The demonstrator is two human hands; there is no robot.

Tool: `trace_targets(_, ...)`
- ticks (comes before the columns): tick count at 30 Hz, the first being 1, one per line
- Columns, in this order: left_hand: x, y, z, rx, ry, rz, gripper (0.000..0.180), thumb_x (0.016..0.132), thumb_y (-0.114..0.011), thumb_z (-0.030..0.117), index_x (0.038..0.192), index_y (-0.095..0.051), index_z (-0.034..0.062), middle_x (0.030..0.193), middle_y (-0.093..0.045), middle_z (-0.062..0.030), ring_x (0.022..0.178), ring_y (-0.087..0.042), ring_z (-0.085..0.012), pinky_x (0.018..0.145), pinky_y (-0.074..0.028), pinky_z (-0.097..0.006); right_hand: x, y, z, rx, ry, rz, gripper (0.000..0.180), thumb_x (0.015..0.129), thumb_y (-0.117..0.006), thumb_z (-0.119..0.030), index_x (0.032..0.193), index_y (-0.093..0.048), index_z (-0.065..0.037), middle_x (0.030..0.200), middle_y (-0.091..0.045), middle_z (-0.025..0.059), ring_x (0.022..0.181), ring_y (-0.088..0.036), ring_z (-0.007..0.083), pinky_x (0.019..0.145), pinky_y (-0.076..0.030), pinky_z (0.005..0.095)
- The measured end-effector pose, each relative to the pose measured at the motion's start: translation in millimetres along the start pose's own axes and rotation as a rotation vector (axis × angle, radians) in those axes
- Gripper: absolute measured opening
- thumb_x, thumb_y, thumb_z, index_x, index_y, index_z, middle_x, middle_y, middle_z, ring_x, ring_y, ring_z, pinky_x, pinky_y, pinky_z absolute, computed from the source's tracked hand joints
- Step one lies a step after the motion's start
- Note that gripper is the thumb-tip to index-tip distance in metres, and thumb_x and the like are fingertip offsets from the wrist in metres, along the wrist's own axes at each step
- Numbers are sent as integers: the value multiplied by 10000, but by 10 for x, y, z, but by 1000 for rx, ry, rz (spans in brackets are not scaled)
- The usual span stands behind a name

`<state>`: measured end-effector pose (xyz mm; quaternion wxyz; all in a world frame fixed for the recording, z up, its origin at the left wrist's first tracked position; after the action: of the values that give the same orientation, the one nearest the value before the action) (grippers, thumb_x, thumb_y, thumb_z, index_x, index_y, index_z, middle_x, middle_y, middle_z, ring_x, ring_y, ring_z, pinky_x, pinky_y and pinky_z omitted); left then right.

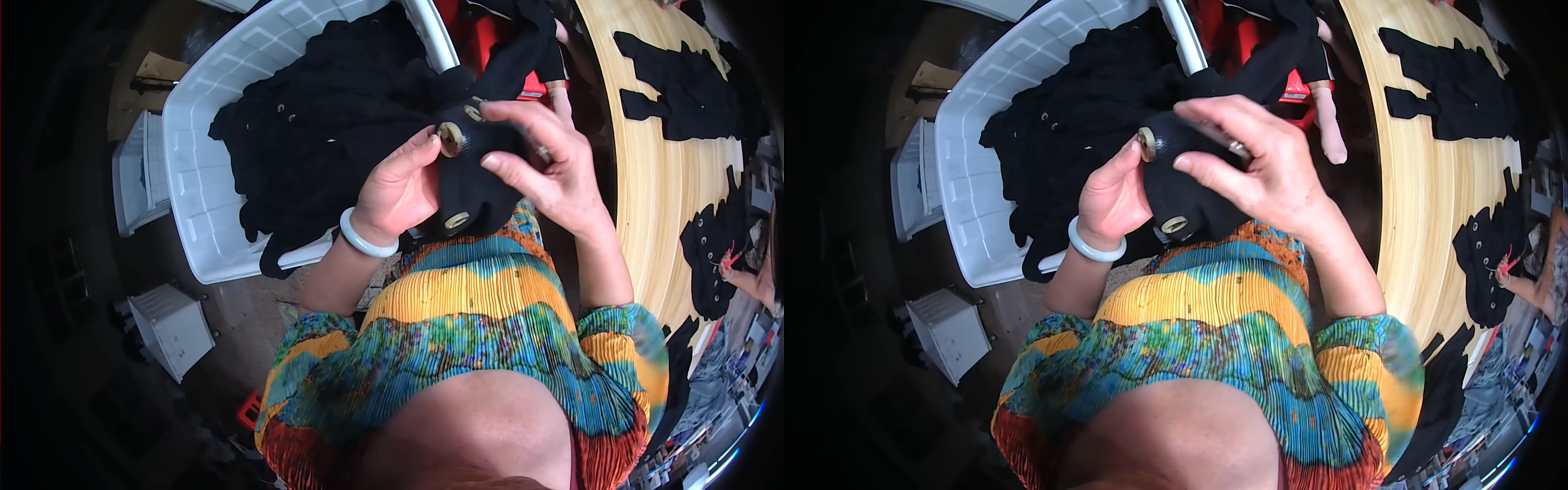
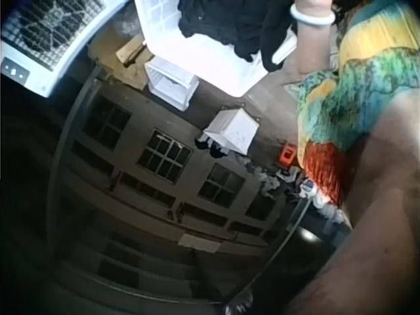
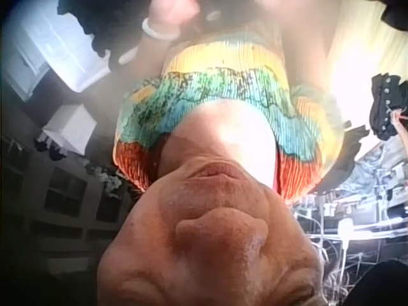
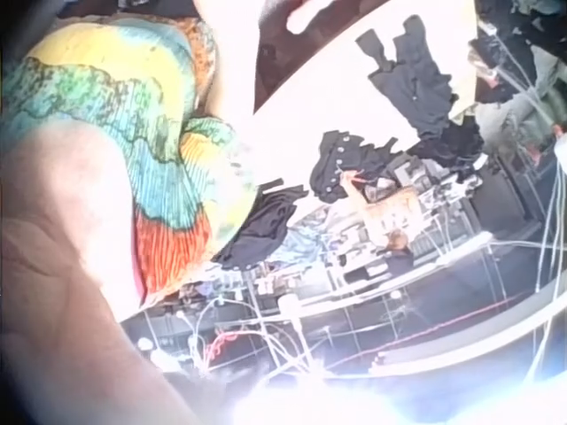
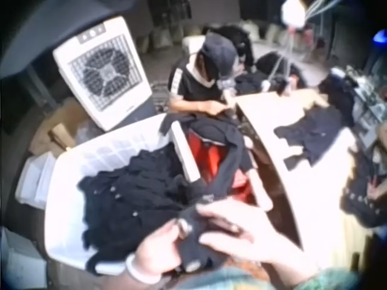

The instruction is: Trimming excess threads from buttons on black garments using a pair of snips.

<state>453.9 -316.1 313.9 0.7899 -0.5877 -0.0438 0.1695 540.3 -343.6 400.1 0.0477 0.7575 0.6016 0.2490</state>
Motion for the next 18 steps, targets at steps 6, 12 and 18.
trace_targets(6,89,93,-114,-11,7,157,236,880,-401,122,1081,-472,21,1042,-528,-48,982,-493,-136,888,-376,-281,-60,-50,-1,-248,106,42,247,642,-612,18,880,-562,-30,887,-570,90,702,-583,207,580,-471,256)
trace_targets(12,42,70,-188,206,214,131,213,846,-441,73,1046,-486,16,975,-544,-63,900,-525,-138,830,-413,-270,-124,0,-20,-251,78,20,238,616,-537,89,822,-534,-30,840,-548,85,627,-569,196,519,-458,252)
trace_targets(18,62,-142,-115,163,62,-22,269,811,-478,40,1077,-464,-1,1003,-546,-79,944,-531,-162,853,-424,-308,-159,350,-132,-290,156,234,259,608,-549,94,844,-538,-12,772,-562,78,677,-570,194,634,-445,258)
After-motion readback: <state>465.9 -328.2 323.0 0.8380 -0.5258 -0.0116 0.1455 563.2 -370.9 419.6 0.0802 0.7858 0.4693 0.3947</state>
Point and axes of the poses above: each hand's wrist, its own x-axis towards the middle knuckle, its own y-axis out of the back of the hand, z = x × y, the point moved 10 cm from there along x, towards the middle knuckle
